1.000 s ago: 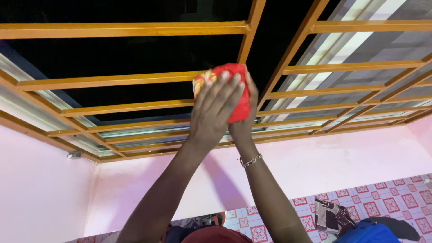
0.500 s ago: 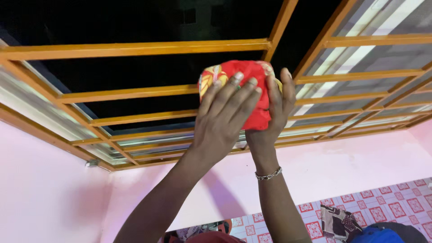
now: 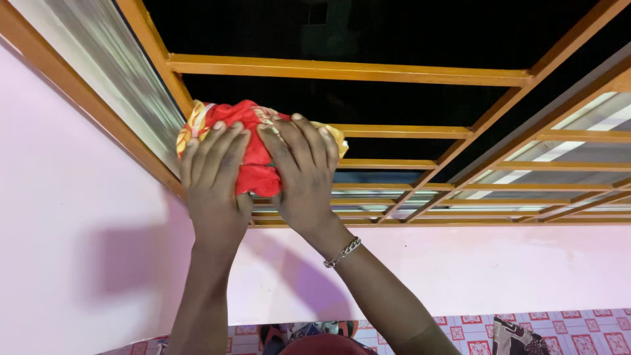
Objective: The person wipes the metal bars of a window grille using a red cloth, cleaning several sections of the grille.
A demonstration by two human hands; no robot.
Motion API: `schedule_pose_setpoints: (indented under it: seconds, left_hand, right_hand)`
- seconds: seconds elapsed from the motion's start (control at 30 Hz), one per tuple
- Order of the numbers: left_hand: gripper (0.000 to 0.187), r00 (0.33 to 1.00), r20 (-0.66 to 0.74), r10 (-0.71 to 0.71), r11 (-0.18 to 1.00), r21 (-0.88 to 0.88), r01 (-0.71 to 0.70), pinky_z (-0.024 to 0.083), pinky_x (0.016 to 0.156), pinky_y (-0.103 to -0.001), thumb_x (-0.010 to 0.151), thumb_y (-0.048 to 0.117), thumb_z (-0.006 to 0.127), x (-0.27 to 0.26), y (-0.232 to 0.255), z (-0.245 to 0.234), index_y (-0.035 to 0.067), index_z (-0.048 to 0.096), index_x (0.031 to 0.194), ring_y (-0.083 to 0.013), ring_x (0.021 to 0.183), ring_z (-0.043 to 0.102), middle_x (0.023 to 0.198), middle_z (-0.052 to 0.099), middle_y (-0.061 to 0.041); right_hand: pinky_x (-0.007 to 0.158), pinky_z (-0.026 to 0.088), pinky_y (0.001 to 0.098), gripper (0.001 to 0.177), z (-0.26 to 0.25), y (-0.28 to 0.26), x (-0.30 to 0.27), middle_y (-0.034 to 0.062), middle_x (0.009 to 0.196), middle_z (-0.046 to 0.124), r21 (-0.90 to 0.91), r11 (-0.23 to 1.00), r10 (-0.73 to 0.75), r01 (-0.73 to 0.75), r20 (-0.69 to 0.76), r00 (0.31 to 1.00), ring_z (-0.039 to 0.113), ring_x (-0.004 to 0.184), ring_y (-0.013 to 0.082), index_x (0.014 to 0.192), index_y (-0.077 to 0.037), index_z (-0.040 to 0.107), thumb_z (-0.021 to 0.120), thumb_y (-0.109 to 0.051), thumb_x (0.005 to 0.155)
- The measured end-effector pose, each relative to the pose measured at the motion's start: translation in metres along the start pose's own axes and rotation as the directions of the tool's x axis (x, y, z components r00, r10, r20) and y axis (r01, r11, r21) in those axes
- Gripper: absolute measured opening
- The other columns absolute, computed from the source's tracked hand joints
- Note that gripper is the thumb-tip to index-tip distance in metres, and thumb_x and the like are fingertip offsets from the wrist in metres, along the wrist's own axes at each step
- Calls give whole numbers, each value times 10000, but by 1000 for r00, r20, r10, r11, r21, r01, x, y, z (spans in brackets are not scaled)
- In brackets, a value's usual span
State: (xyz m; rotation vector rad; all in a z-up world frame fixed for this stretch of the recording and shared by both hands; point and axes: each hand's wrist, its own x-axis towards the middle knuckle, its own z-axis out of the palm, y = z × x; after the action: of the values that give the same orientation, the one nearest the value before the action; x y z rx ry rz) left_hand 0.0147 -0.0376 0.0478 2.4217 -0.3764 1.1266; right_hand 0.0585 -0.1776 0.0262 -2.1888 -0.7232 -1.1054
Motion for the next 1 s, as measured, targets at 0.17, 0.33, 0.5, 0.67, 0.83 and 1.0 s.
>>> schedule_pose_setpoints:
  seconds: [0.17,0.33,0.5,0.67,0.83,1.0]
  left_hand:
    - [695,1000,13,26,999,32,-27,251,1239,-525,714,-78,548,11,23,14,-15,574,1405,-319,1435,473,1451,586,-135]
    - [527,980,46,193,980,-66,-190,305,1230,-502,856,30,633,38,86,82,-6,583,1379,-322,1387,518,1426,590,-159]
    - [492,957,44,288,958,-16,-288,349,1196,-496,876,110,639,58,140,125,-44,590,1341,-348,1307,553,1349,614,-207]
    - [507,958,24,287,951,-123,-282,355,1225,-461,903,42,637,47,96,100,-12,575,1403,-308,1367,541,1405,608,-153]
    - [615,989,19,146,986,-80,-144,341,1212,-486,769,-15,621,27,30,46,28,584,1382,-302,1381,528,1424,606,-108]
    - [622,994,-72,79,997,25,-77,288,1234,-505,834,77,686,-17,-26,32,32,560,1442,-301,1452,463,1505,554,-114]
  right_hand:
    - [1185,299,445,481,-31,27,7,51,1353,616,-37,996,-81,83,39,996,526,1353,261,1384,-128,644,691,-207,912]
    - [1122,330,446,375,-87,99,-7,55,1232,656,-194,981,-20,-3,-114,993,583,1242,256,1277,-124,688,741,-232,922]
    - [1164,337,440,254,-111,138,-18,64,1237,667,-222,971,27,-89,-265,964,579,1249,264,1242,-114,693,745,-190,1006]
    - [1181,330,456,247,-77,107,-17,50,1218,667,-175,977,56,-120,-333,941,568,1283,262,1234,-116,690,725,-177,997]
    - [1132,304,442,325,-26,49,4,38,1210,662,-106,994,-7,-18,-230,973,570,1248,238,1238,-130,696,725,-267,945]
    - [1181,240,465,401,12,5,5,34,1346,620,-40,998,-60,56,-107,992,529,1335,263,1315,-151,666,680,-277,934]
